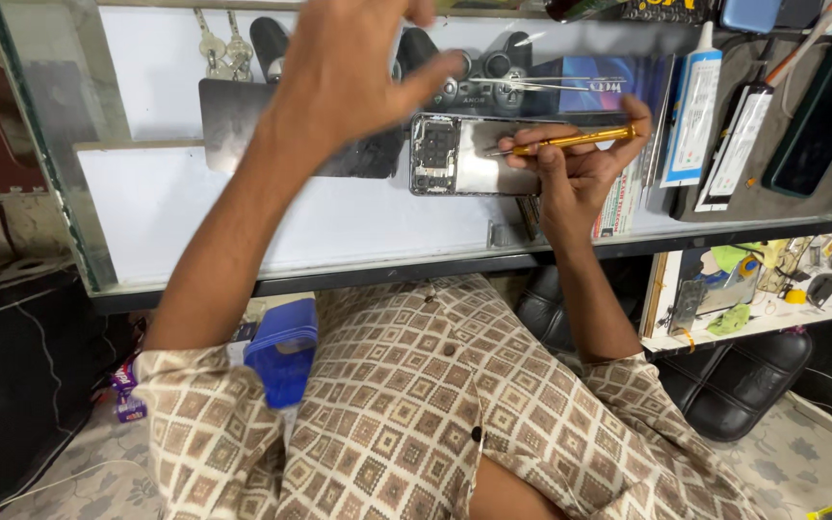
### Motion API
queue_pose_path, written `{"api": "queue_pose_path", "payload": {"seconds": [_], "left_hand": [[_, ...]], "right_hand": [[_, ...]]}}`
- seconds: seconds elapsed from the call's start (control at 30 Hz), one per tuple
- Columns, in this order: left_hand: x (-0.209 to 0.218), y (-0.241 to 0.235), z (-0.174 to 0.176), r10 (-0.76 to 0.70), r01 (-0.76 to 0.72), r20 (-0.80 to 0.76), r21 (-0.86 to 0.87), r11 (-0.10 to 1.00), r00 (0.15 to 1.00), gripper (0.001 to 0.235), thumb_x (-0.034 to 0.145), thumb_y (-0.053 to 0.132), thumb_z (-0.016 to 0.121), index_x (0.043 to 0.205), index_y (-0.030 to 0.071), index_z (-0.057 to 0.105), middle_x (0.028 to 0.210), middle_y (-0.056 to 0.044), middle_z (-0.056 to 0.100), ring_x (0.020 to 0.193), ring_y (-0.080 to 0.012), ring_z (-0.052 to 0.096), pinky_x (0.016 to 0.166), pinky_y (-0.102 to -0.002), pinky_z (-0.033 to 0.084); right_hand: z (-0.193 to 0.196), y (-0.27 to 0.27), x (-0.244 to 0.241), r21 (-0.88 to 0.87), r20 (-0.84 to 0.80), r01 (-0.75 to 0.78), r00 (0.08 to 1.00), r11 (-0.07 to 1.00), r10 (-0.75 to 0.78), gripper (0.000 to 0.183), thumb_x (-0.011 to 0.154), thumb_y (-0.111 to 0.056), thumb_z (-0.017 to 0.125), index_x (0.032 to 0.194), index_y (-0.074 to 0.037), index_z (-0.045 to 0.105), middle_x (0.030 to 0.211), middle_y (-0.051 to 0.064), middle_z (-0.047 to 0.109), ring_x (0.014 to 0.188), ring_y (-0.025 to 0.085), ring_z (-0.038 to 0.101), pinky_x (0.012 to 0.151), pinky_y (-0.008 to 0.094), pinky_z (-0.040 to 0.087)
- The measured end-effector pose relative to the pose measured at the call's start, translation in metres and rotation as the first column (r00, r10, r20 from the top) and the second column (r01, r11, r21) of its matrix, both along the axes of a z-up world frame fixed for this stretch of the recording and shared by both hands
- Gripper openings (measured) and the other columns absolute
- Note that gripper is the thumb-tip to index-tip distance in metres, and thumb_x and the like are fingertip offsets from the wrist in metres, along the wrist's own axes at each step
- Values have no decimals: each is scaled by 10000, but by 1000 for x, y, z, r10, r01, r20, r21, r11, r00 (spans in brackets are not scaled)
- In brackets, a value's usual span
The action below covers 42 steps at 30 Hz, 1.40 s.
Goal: The person uses a screwdriver and tweezers to remove screws and small components from a disassembled mobile phone. The person works on the phone's internal frame, carefully extracting parts and placing them on the work surface.
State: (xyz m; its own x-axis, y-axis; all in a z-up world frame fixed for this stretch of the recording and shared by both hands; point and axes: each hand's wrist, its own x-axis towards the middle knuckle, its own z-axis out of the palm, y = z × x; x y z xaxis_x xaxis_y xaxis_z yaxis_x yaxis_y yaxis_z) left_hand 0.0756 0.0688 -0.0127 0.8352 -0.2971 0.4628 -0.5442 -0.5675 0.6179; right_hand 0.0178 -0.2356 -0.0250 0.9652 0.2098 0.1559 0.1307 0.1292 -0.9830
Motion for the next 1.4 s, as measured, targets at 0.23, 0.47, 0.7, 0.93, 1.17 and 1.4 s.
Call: {"api": "queue_pose_path", "payload": {"seconds": [0.23,0.47,0.7,0.93,1.17,1.4], "left_hand": [[-77,-22,14,-52,70,-117,162,984,992,1071,691,534,941,1445,-74,483,1392,-215,534,1278,-361,443,1068,-517,332],[-81,-25,1,-44,65,-144,138,988,989,1088,702,471,964,1515,-23,435,1392,-171,542,1283,-333,449,1093,-528,297],[-85,-23,-11,-47,64,-110,156,986,993,1086,748,489,959,1537,-30,423,1398,-180,536,1276,-332,448,1085,-537,289],[-87,-24,-14,-34,46,-67,180,983,997,1090,754,507,954,1531,-37,417,1424,-174,517,1295,-324,444,1094,-528,287],[-87,-24,-20,-36,47,-60,198,979,998,1061,773,532,948,1497,-53,438,1437,-172,514,1297,-317,445,1099,-523,290],[-88,-26,-28,-28,36,-40,203,979,999,1073,778,556,951,1496,-63,448,1440,-173,515,1312,-317,443,1097,-523,296]], "right_hand": [[-10,18,-6,-43,98,-17,995,999,22,677,1154,46,573,1509,-248,77,1101,206,730,1010,290,769,953,433,692],[-6,23,-16,-137,130,-70,988,988,88,774,1136,93,595,1543,-305,70,1124,207,698,1041,299,755,997,435,676],[-6,27,-20,-187,179,-118,972,975,152,815,1145,78,561,1576,-357,24,1060,208,685,944,294,748,962,436,677],[-11,30,-25,-273,350,-123,911,954,218,870,1091,140,473,1605,-387,9,1198,153,592,854,266,702,883,445,703],[-9,31,-27,-373,479,-131,821,919,312,996,1015,280,386,1595,-452,39,1449,112,332,997,298,659,907,483,695],[-7,35,-27,-368,468,-197,805,909,364,926,964,271,373,1551,-365,45,1242,210,546,1052,331,679,1007,570,630]]}}
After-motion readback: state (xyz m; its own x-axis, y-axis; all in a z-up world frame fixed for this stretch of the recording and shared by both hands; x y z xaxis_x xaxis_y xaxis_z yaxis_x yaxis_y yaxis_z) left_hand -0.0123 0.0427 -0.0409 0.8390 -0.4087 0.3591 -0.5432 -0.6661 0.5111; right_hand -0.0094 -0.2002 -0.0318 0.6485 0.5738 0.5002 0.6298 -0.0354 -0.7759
